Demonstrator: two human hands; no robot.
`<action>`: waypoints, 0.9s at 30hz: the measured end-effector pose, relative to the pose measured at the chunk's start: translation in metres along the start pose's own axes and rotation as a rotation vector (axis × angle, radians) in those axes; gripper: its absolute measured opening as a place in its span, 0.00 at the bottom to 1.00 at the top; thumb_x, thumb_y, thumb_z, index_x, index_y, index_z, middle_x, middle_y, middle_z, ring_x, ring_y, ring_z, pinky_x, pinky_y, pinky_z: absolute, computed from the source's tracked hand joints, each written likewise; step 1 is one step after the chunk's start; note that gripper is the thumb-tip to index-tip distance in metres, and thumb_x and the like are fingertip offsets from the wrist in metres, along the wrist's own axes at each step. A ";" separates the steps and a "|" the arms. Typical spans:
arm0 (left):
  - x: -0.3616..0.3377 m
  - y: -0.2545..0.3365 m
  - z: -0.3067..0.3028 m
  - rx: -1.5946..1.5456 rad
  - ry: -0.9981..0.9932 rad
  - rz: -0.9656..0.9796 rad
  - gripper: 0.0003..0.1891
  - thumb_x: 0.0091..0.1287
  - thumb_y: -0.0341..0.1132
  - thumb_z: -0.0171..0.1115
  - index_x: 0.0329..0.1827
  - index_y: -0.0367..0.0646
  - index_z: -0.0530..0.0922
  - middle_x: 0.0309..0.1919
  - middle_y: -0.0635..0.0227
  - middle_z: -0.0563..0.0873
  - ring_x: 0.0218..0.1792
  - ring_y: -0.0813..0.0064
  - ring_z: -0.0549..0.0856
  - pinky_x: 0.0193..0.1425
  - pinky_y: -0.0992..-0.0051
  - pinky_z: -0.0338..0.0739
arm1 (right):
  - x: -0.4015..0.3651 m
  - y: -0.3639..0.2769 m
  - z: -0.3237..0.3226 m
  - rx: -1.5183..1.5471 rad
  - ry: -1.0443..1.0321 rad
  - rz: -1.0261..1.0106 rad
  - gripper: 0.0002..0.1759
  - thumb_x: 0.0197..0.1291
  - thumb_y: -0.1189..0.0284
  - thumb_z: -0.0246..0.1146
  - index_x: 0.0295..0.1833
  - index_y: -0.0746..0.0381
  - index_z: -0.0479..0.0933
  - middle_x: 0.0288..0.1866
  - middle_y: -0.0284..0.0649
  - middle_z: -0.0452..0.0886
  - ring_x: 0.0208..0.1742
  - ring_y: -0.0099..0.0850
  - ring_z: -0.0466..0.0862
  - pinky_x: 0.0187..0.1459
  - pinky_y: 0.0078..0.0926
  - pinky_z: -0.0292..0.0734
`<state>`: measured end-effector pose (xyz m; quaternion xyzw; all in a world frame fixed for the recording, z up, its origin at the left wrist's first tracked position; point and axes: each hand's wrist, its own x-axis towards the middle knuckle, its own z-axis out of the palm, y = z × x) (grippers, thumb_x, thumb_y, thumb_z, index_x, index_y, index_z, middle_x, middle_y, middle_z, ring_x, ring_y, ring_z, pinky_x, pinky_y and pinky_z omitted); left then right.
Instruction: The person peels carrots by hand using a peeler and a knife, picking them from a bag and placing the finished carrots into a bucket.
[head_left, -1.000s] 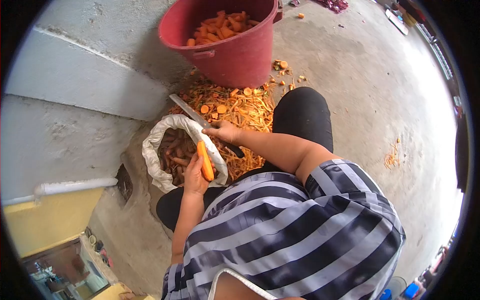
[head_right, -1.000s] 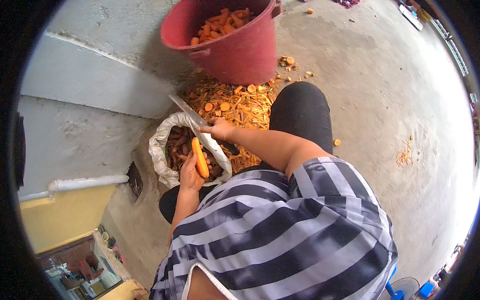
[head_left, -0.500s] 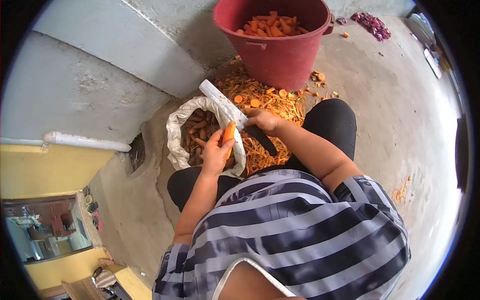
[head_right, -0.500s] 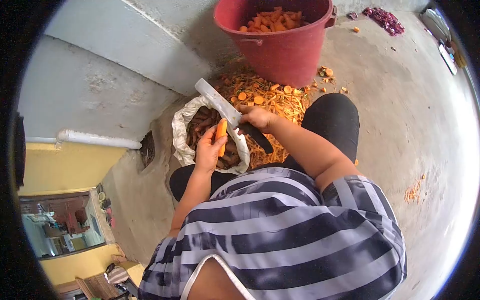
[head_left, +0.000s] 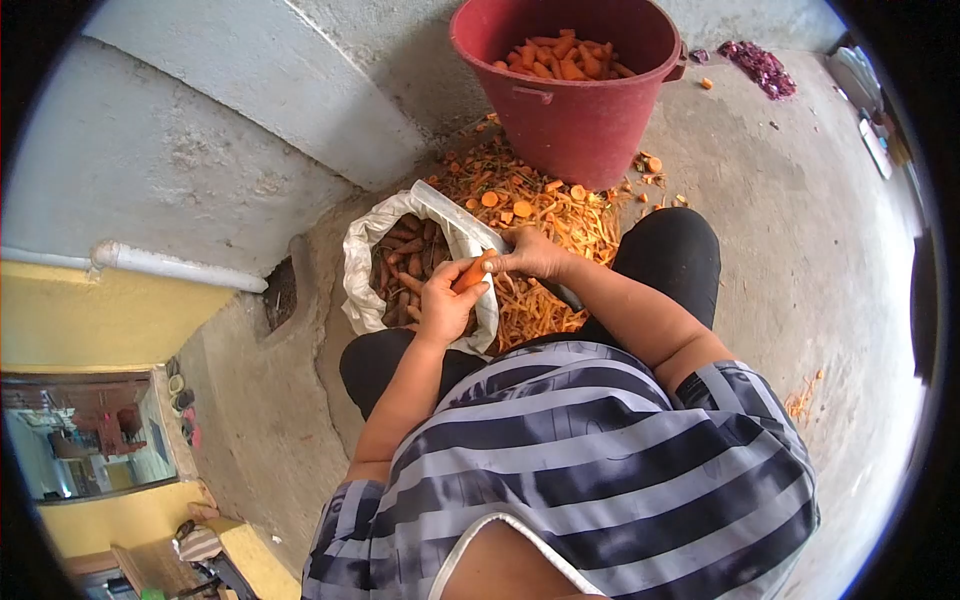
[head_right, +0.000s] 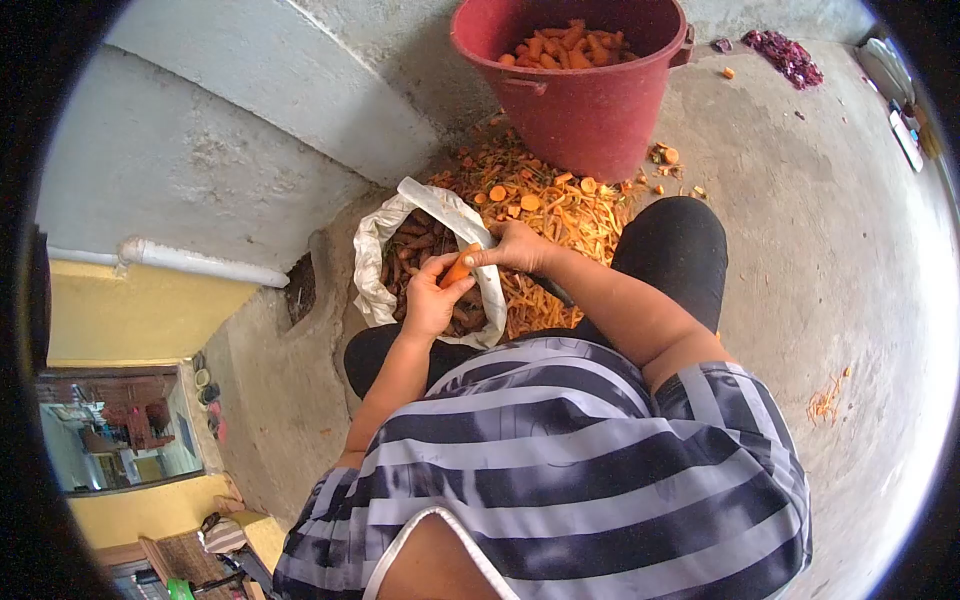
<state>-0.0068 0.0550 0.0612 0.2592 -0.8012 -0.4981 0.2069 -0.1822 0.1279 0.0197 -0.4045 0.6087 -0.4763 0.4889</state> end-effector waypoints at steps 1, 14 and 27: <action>0.000 0.001 0.000 0.021 -0.001 0.008 0.16 0.49 0.23 0.65 0.44 0.38 0.77 0.35 0.66 0.77 0.37 0.73 0.78 0.43 0.77 0.71 | -0.001 -0.002 0.000 -0.031 -0.006 0.010 0.37 0.34 0.44 0.70 0.37 0.69 0.76 0.26 0.40 0.77 0.28 0.27 0.76 0.30 0.24 0.70; 0.005 -0.028 0.009 0.204 0.068 -0.241 0.11 0.53 0.32 0.65 0.37 0.36 0.76 0.28 0.67 0.78 0.31 0.73 0.79 0.37 0.76 0.72 | 0.012 0.028 0.025 -0.060 0.065 0.244 0.41 0.43 0.37 0.58 0.34 0.71 0.77 0.26 0.47 0.78 0.29 0.34 0.79 0.32 0.31 0.73; 0.012 -0.021 0.003 -1.038 0.255 -0.705 0.12 0.62 0.32 0.48 0.43 0.32 0.73 0.37 0.62 0.80 0.36 0.72 0.81 0.41 0.72 0.76 | -0.023 -0.035 0.041 -0.602 0.166 -0.133 0.49 0.18 0.46 0.75 0.46 0.69 0.70 0.31 0.53 0.79 0.36 0.46 0.81 0.39 0.36 0.75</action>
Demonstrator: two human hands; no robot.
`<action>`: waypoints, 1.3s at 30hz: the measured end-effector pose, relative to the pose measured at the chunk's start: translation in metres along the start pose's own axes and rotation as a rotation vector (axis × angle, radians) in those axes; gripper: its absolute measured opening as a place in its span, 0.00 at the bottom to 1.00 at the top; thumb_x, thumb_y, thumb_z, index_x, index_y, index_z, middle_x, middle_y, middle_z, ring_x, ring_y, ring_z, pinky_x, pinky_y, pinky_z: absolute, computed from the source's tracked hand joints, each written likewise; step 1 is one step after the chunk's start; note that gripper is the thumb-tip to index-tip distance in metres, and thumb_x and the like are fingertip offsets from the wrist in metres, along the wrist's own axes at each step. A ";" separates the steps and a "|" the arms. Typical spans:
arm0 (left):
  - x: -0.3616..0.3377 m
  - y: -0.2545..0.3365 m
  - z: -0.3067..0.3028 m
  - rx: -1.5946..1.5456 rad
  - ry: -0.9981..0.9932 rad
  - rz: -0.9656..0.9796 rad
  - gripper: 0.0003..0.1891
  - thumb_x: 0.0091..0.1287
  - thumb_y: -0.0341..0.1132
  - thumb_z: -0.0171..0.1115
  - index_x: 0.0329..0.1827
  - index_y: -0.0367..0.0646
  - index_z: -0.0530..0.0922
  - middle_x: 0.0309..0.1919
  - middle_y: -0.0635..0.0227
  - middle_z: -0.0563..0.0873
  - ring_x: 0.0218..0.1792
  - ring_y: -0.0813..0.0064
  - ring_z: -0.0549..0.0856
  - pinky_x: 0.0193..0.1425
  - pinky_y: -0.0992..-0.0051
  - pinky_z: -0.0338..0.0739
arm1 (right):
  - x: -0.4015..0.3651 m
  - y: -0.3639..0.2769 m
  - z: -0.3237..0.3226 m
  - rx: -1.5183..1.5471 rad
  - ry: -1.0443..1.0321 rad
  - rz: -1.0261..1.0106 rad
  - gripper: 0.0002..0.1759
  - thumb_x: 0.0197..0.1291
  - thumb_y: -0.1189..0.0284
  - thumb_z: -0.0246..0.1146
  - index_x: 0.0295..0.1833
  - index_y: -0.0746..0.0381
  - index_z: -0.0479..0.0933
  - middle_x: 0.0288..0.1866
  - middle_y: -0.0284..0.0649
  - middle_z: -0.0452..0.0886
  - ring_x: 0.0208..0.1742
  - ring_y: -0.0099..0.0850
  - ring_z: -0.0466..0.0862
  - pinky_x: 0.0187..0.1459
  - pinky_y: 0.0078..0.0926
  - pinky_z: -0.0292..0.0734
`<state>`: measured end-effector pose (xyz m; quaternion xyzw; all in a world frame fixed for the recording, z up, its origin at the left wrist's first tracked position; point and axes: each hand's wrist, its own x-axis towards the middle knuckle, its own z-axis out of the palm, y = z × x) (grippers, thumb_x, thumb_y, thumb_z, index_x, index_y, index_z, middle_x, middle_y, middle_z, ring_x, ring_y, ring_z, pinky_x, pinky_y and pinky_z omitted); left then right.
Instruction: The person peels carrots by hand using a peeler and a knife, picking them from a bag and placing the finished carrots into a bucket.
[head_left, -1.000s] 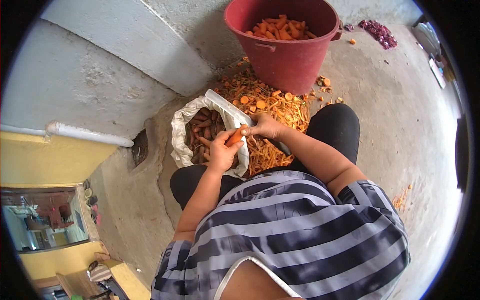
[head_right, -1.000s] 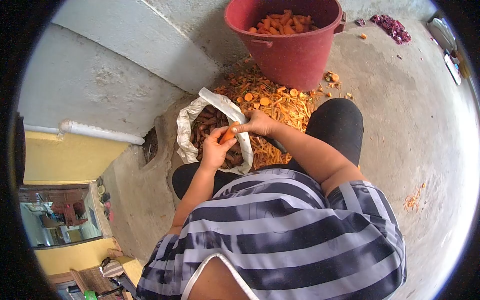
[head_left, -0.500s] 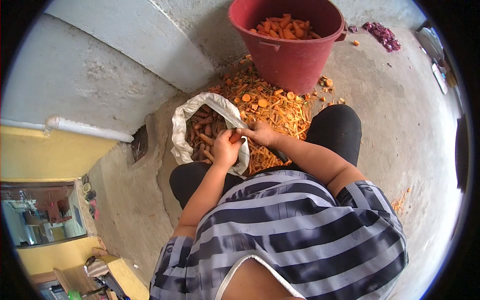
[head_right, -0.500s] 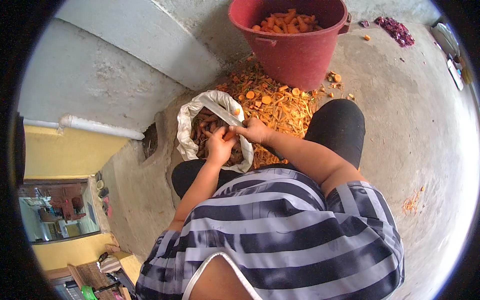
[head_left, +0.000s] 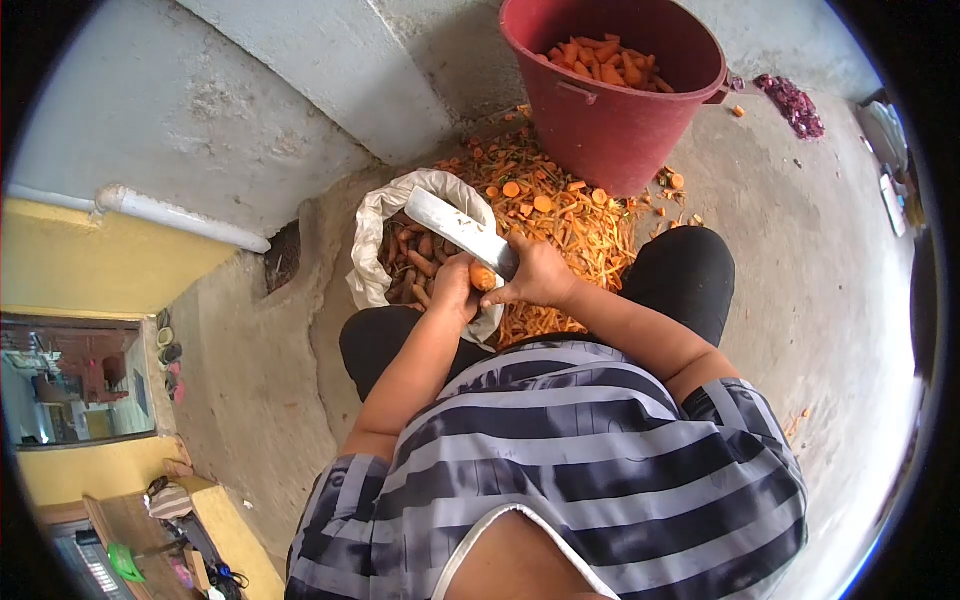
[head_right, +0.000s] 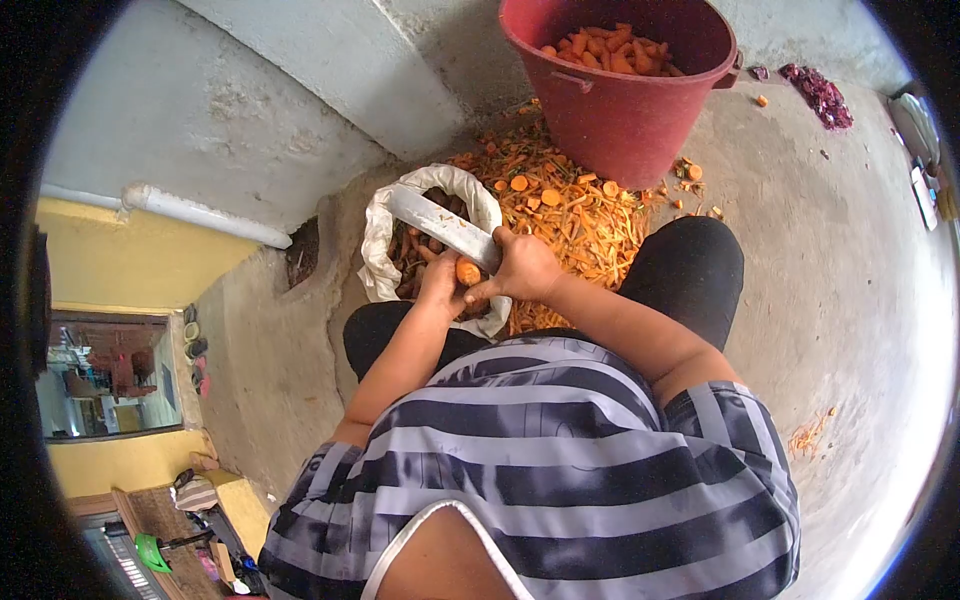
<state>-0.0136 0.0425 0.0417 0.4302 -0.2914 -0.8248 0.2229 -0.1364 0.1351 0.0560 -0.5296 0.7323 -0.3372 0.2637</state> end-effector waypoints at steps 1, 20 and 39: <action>0.002 -0.001 -0.001 0.001 0.002 0.004 0.12 0.62 0.31 0.48 0.43 0.32 0.73 0.38 0.62 0.80 0.36 0.71 0.81 0.40 0.72 0.76 | 0.000 -0.003 -0.001 -0.021 0.006 0.011 0.49 0.19 0.45 0.74 0.46 0.70 0.70 0.31 0.53 0.79 0.36 0.46 0.81 0.39 0.36 0.75; 0.035 -0.025 -0.026 -0.139 0.146 -0.105 0.10 0.64 0.35 0.49 0.41 0.37 0.71 0.31 0.64 0.77 0.27 0.72 0.78 0.28 0.72 0.75 | 0.009 0.031 0.029 0.049 -0.032 0.113 0.43 0.39 0.37 0.60 0.40 0.71 0.75 0.29 0.55 0.79 0.34 0.47 0.81 0.37 0.37 0.75; 0.016 -0.030 -0.054 0.077 -0.005 -0.223 0.22 0.65 0.55 0.44 0.50 0.47 0.63 0.32 0.63 0.76 0.32 0.67 0.79 0.35 0.68 0.73 | 0.043 0.031 -0.012 0.677 -0.292 0.389 0.21 0.37 0.65 0.65 0.36 0.66 0.72 0.25 0.36 0.73 0.18 0.23 0.69 0.19 0.17 0.63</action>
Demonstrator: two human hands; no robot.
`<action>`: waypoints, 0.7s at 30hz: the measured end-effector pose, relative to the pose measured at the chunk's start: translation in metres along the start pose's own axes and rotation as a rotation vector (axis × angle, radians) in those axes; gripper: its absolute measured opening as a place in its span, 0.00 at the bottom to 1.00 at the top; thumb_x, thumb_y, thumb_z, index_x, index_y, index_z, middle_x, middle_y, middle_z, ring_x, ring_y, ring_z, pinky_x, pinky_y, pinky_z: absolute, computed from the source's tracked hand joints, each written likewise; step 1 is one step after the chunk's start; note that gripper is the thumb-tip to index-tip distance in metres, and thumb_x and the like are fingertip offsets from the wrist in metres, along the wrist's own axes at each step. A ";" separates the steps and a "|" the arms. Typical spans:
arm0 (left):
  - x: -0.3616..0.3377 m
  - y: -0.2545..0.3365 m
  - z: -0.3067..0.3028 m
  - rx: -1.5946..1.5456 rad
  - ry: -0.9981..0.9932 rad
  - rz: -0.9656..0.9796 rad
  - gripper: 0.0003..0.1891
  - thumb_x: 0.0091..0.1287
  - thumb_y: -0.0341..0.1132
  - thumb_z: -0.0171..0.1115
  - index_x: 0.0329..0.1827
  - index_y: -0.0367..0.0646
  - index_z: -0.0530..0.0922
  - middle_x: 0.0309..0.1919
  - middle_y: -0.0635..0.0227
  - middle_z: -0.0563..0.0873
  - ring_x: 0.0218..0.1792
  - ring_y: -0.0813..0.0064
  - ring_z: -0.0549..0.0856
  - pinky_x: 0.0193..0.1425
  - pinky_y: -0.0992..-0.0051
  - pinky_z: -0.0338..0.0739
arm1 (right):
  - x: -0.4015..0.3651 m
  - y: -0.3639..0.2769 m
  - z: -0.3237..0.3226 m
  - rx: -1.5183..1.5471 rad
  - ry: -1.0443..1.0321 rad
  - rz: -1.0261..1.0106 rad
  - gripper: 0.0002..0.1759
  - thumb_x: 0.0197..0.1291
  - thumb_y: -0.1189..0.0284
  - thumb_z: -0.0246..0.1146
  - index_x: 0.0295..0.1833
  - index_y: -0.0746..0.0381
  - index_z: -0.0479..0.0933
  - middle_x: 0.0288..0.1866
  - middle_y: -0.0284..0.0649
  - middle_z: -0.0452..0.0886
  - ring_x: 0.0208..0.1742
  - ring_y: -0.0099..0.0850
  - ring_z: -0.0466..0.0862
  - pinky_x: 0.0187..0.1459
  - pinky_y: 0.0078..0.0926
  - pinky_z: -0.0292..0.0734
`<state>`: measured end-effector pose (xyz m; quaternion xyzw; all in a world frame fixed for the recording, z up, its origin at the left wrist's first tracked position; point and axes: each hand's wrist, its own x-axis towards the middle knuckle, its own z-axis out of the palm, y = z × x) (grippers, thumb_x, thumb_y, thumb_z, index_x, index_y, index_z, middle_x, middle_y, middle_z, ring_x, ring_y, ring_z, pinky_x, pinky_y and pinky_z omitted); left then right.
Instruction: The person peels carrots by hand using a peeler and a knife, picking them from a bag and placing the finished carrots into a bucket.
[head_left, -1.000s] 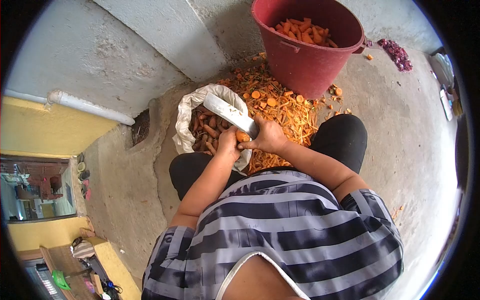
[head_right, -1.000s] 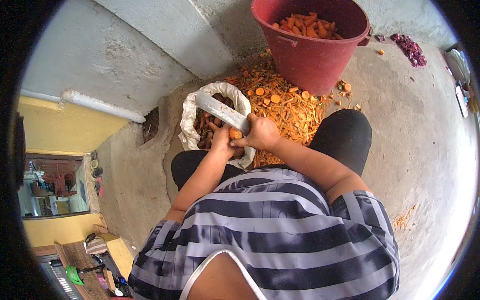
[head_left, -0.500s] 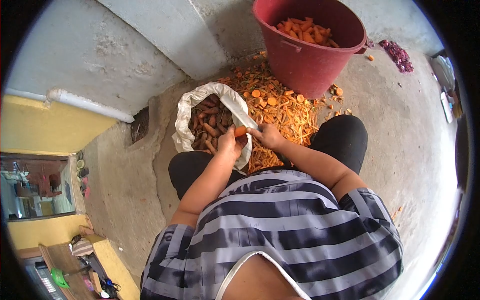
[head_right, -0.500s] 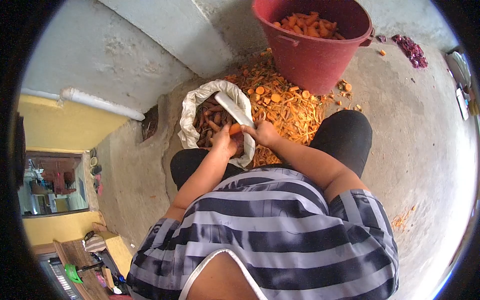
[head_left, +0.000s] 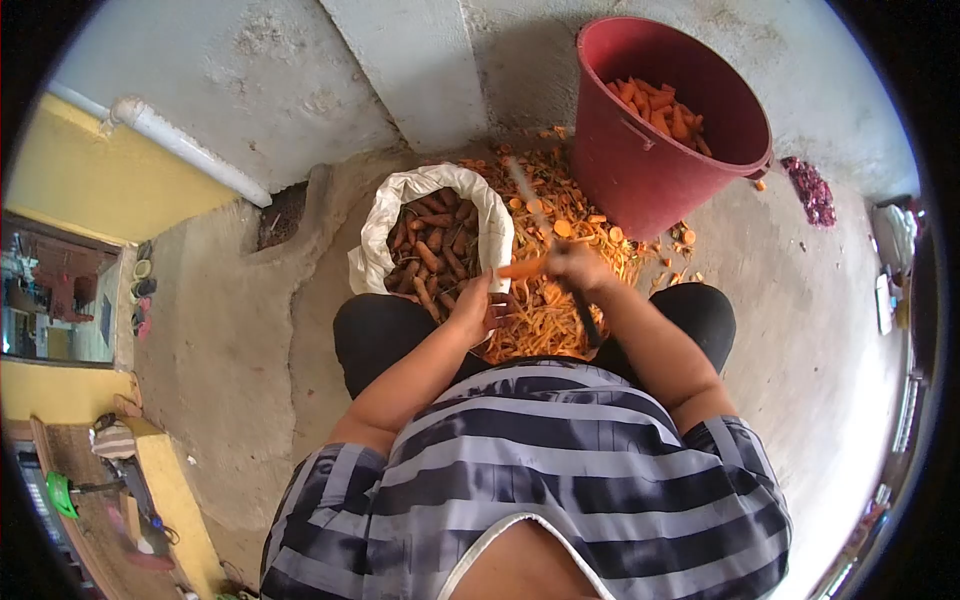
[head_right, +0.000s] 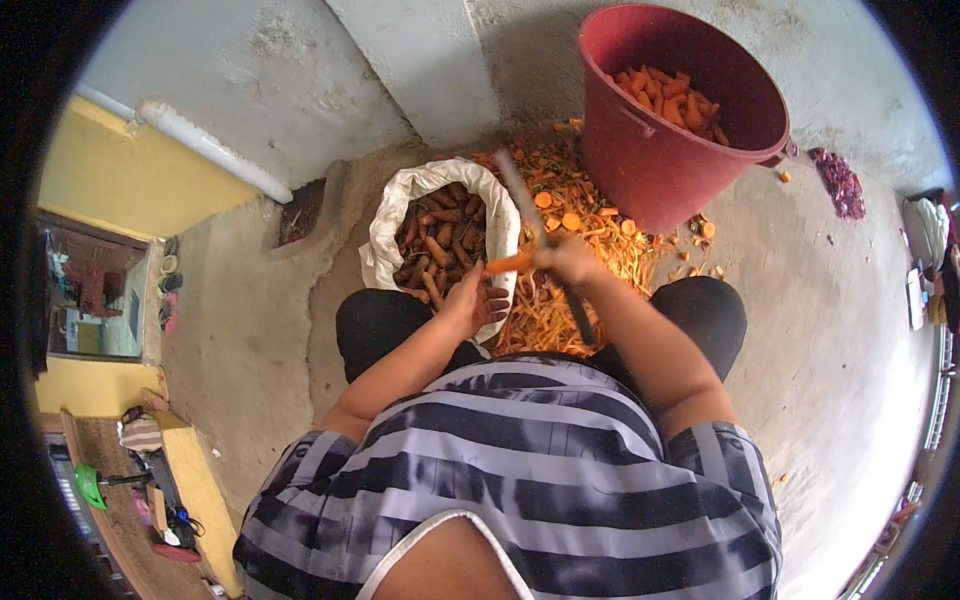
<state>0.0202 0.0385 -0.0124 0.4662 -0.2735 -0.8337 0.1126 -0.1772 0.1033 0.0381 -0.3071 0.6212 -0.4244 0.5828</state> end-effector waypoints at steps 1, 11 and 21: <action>-0.001 -0.001 -0.006 -0.009 0.020 -0.029 0.23 0.65 0.56 0.45 0.49 0.46 0.63 0.32 0.63 0.76 0.32 0.68 0.78 0.35 0.68 0.73 | 0.005 -0.017 -0.009 -0.051 0.160 -0.038 0.19 0.38 0.64 0.65 0.35 0.65 0.72 0.24 0.36 0.73 0.17 0.23 0.68 0.18 0.18 0.62; 0.005 -0.001 -0.027 0.198 -0.124 -0.031 0.10 0.64 0.39 0.54 0.41 0.43 0.68 0.30 0.68 0.73 0.28 0.76 0.75 0.32 0.74 0.71 | -0.009 -0.081 -0.070 0.301 0.727 -0.385 0.14 0.50 0.64 0.64 0.34 0.61 0.70 0.22 0.35 0.73 0.15 0.22 0.67 0.16 0.19 0.61; 0.065 0.017 -0.022 0.250 0.064 -0.087 0.10 0.65 0.39 0.53 0.36 0.41 0.73 0.27 0.70 0.75 0.28 0.75 0.76 0.34 0.74 0.73 | 0.040 0.083 -0.013 0.066 0.320 0.323 0.16 0.47 0.64 0.68 0.32 0.63 0.70 0.19 0.31 0.68 0.16 0.20 0.65 0.18 0.22 0.59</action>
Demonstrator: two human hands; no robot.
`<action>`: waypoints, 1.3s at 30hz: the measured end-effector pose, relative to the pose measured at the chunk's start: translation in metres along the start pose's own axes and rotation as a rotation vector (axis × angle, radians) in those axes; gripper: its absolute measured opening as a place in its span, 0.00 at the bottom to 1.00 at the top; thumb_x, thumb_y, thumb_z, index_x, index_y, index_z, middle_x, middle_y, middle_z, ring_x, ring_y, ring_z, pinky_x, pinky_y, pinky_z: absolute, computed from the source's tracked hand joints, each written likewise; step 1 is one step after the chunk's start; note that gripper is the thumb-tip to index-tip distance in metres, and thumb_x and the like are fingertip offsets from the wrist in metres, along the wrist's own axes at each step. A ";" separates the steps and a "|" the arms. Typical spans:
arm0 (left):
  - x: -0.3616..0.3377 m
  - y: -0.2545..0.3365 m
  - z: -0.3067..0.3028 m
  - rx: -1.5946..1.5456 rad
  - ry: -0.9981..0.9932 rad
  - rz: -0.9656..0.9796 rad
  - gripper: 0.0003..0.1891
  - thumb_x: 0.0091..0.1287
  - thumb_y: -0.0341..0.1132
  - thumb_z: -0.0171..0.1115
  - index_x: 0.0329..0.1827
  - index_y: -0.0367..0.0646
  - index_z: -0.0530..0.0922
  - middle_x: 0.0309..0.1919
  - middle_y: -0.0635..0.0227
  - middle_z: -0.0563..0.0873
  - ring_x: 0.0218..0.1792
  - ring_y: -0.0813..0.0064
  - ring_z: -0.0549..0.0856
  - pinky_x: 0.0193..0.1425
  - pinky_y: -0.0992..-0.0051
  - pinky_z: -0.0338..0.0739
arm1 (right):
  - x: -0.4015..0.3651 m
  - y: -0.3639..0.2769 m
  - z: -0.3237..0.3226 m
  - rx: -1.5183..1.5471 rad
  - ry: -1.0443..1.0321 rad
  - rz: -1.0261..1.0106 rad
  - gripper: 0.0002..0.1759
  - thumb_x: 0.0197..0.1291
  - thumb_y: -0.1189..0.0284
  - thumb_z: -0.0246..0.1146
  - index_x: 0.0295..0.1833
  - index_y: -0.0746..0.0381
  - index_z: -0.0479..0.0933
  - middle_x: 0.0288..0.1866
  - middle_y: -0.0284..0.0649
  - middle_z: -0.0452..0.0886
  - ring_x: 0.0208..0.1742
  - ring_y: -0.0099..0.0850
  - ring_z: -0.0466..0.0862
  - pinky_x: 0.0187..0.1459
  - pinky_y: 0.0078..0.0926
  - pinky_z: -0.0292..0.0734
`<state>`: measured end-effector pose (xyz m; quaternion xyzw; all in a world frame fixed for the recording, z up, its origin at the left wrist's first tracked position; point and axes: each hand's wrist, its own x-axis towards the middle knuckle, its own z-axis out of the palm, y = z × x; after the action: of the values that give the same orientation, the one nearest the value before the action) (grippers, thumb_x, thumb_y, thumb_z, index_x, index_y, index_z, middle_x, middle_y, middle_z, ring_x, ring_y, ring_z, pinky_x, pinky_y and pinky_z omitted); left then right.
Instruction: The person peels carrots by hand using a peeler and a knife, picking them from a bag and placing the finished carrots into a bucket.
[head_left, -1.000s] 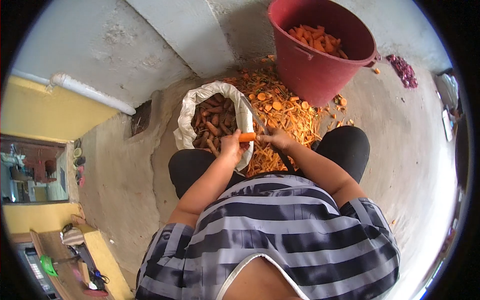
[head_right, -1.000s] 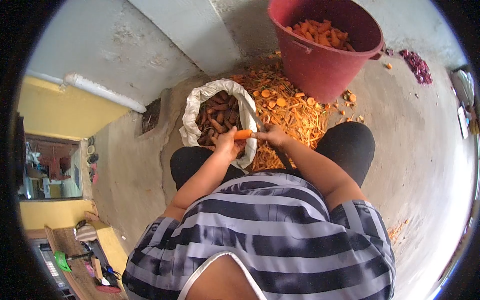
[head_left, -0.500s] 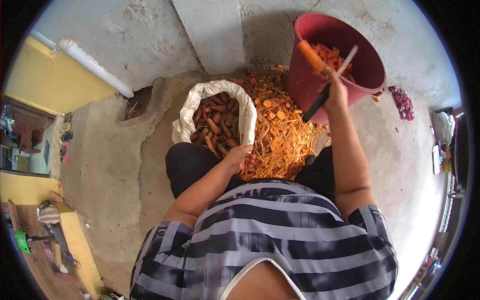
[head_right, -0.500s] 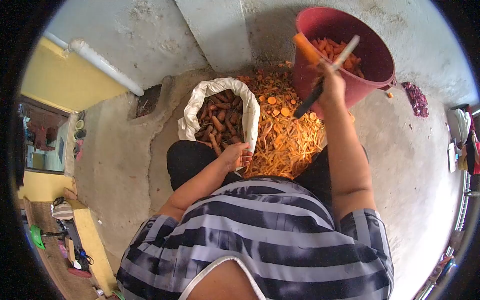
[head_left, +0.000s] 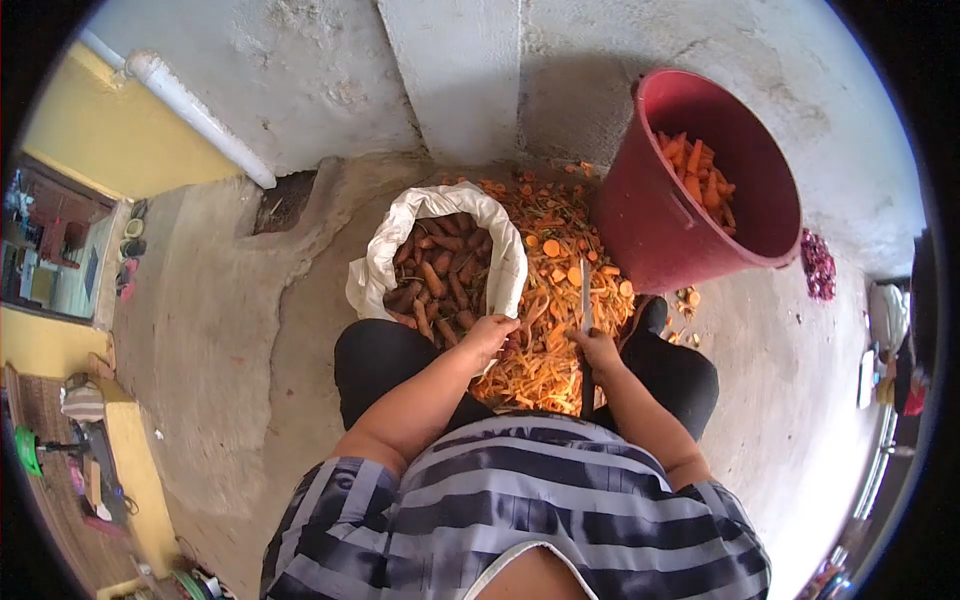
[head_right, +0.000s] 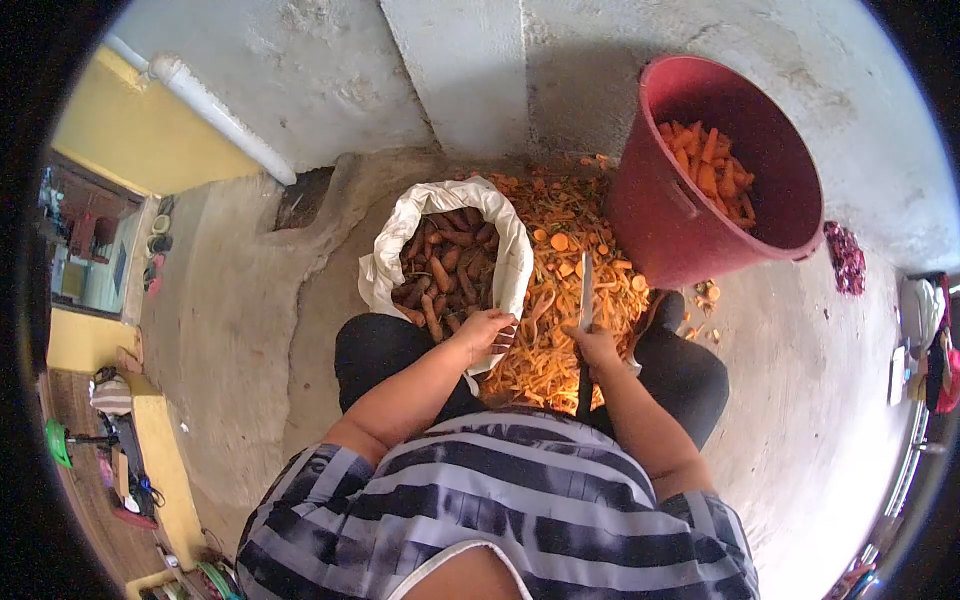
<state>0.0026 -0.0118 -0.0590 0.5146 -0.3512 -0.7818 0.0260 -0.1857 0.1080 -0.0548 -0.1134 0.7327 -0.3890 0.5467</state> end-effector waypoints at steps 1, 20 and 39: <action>0.010 0.006 -0.002 0.010 0.043 -0.001 0.10 0.64 0.39 0.54 0.36 0.42 0.73 0.27 0.70 0.75 0.28 0.76 0.76 0.34 0.74 0.73 | 0.008 0.002 0.000 0.021 -0.017 0.029 0.16 0.47 0.64 0.67 0.31 0.63 0.70 0.18 0.31 0.67 0.16 0.21 0.65 0.18 0.22 0.59; 0.229 0.178 -0.205 0.922 0.865 0.299 0.19 0.63 0.39 0.49 0.47 0.28 0.71 0.48 0.44 0.75 0.52 0.49 0.72 0.58 0.63 0.66 | 0.080 -0.001 0.018 -0.123 -0.067 0.175 0.16 0.49 0.67 0.65 0.36 0.63 0.68 0.17 0.31 0.67 0.16 0.21 0.67 0.17 0.19 0.63; 0.325 0.166 -0.238 1.337 0.494 0.043 0.26 0.55 0.42 0.58 0.57 0.44 0.69 0.48 0.56 0.78 0.52 0.64 0.75 0.57 0.65 0.67 | 0.116 0.007 0.023 -0.671 0.034 0.026 0.24 0.38 0.64 0.71 0.36 0.66 0.70 0.26 0.46 0.78 0.29 0.37 0.80 0.31 0.31 0.73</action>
<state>-0.0075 -0.3920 -0.2724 0.5753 -0.7495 -0.2587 -0.2010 -0.2067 0.0337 -0.1447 -0.2713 0.8303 -0.1208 0.4715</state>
